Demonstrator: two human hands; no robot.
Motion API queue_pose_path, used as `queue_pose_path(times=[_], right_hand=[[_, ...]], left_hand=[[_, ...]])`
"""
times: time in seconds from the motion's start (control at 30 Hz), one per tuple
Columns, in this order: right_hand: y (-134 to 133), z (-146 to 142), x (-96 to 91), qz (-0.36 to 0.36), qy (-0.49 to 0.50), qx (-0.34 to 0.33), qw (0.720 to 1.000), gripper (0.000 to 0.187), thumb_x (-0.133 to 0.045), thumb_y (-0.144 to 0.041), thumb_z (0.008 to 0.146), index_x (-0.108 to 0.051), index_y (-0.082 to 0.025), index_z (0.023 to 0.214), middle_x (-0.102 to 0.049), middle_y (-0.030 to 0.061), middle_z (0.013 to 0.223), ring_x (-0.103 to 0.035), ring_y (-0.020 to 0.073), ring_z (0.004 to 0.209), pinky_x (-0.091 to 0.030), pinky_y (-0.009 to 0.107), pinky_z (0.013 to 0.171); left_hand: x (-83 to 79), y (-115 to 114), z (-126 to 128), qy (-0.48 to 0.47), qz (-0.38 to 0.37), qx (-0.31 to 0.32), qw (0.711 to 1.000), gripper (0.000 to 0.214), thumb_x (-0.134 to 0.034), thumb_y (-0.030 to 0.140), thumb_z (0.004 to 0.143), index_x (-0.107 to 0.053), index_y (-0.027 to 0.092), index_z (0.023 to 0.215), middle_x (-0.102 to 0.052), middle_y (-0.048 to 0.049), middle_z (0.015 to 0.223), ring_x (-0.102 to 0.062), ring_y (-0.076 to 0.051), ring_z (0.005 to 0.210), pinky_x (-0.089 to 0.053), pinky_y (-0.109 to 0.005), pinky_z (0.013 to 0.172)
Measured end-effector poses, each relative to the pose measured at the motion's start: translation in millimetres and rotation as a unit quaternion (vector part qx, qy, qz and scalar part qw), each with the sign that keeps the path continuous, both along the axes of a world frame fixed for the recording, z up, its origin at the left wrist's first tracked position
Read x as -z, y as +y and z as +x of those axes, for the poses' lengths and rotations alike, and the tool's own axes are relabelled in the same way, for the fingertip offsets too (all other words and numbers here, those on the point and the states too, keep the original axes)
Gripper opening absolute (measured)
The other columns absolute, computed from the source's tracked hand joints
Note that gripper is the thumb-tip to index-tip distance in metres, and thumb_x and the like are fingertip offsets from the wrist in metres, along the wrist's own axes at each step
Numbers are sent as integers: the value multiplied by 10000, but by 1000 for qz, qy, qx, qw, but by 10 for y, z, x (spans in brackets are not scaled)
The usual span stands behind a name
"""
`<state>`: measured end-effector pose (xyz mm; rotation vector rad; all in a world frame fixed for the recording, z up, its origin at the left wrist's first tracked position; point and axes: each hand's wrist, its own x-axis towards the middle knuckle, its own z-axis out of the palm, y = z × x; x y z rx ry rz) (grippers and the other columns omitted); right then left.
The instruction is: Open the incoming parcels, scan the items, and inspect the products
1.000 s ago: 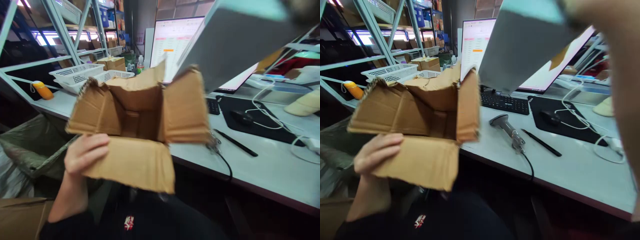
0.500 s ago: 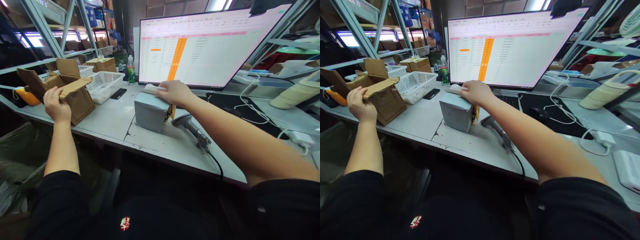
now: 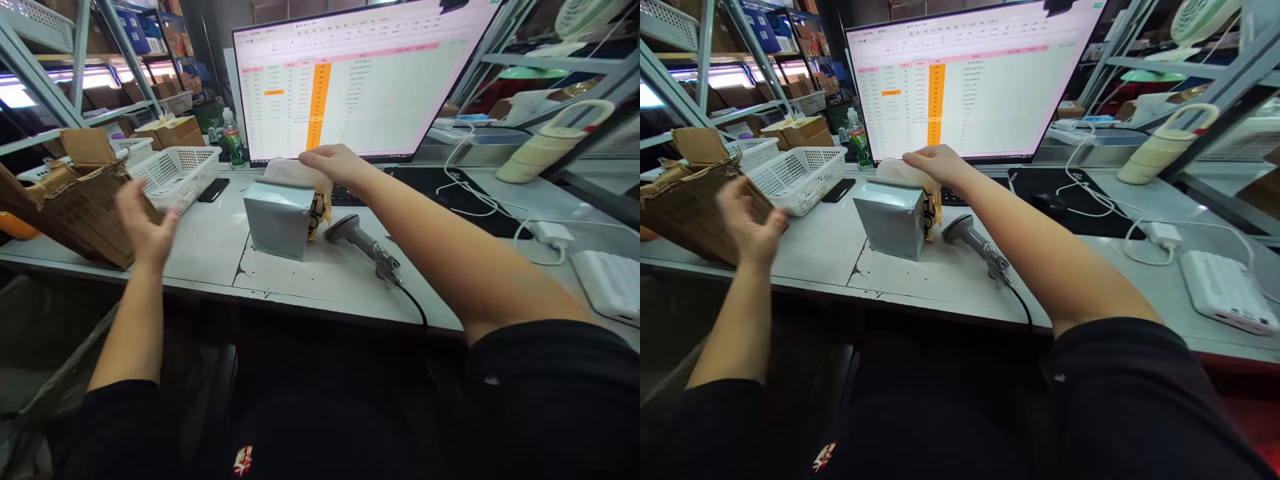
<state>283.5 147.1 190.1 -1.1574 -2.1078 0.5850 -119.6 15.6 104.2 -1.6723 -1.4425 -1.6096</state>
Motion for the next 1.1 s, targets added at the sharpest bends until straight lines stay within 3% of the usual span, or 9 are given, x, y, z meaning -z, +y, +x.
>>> queue_pose_path(times=[0.13, 0.3, 0.43, 0.53, 0.7, 0.8, 0.9, 1.03, 1.1], right_hand=[[-68, 112, 292, 1, 47, -59, 997, 869, -737, -657, 809, -541, -183, 1511, -557, 163, 1565, -567, 309, 1368, -476, 442, 1128], [-117, 107, 780, -3, 243, -32, 969, 786, -619, -843, 799, -693, -163, 1186, -729, 129, 1246, -631, 276, 1211, -477, 424, 1097], [-45, 17, 921, -80, 349, -25, 933, 684, -711, -847, 728, -671, -203, 954, -744, 54, 985, -680, 224, 998, -537, 369, 976], [52, -132, 874, -158, 436, 1, 886, 479, -674, -687, 896, -636, -218, 985, -742, 34, 929, -706, 208, 922, -576, 364, 921], [118, -696, 875, -298, 435, 37, 849, 375, -405, -446, 1086, -598, -159, 1231, -770, 108, 1060, -731, 237, 1011, -617, 418, 935], [-7, -1067, 981, -332, 374, 34, 865, 432, -398, -402, 1075, -563, -116, 1354, -758, 153, 1151, -711, 273, 1103, -612, 500, 956], [-169, -1099, 992, -307, 312, 38, 898, 510, -557, -331, 986, -524, -150, 1462, -638, 177, 1447, -600, 297, 1331, -510, 564, 1110], [-309, -357, 911, -190, 237, 7, 953, 730, -734, -218, 799, -550, -185, 1505, -533, 120, 1592, -464, 290, 1485, -277, 479, 1303], [-380, 186, 946, -17, 49, 0, 999, 758, -726, -368, 834, -531, -199, 1547, -500, 126, 1623, -430, 353, 1512, -256, 545, 1306]], left_hand=[[343, 420, 846, -153, -310, 306, 887, 887, -851, 612, 676, -559, 213, 1412, -534, -190, 1526, -547, -392, 1382, -529, -572, 1076], [539, 760, 1358, -294, -333, 495, 746, 1023, -880, 747, 581, -594, 190, 1391, -655, -180, 1402, -610, -392, 1320, -545, -502, 1069], [558, 782, 1434, -314, -339, 497, 734, 1000, -967, 692, 484, -673, 146, 1268, -748, -174, 1206, -643, -419, 1271, -517, -522, 1113], [516, 626, 1387, -383, -295, 453, 749, 896, -994, 632, 476, -704, 162, 1181, -773, -139, 1113, -704, -392, 1157, -548, -534, 1091], [78, 122, 1262, -499, -133, 434, 738, 647, -800, 705, 764, -706, 204, 1162, -752, -106, 1213, -670, -332, 1265, -543, -471, 1145], [-249, -94, 1243, -493, -49, 434, 753, 621, -669, 718, 874, -673, 225, 1251, -708, -88, 1327, -584, -310, 1395, -492, -451, 1206], [-323, -145, 1208, -511, -40, 419, 749, 627, -602, 724, 911, -653, 220, 1281, -692, -97, 1346, -556, -321, 1423, -494, -478, 1205], [-49, -61, 1142, -578, -81, 382, 716, 629, -623, 714, 890, -649, 196, 1245, -694, -129, 1312, -565, -355, 1402, -526, -520, 1164], [110, 0, 1184, -601, -102, 369, 702, 647, -663, 714, 857, -633, 207, 1259, -671, -130, 1354, -576, -354, 1386, -535, -531, 1150]])
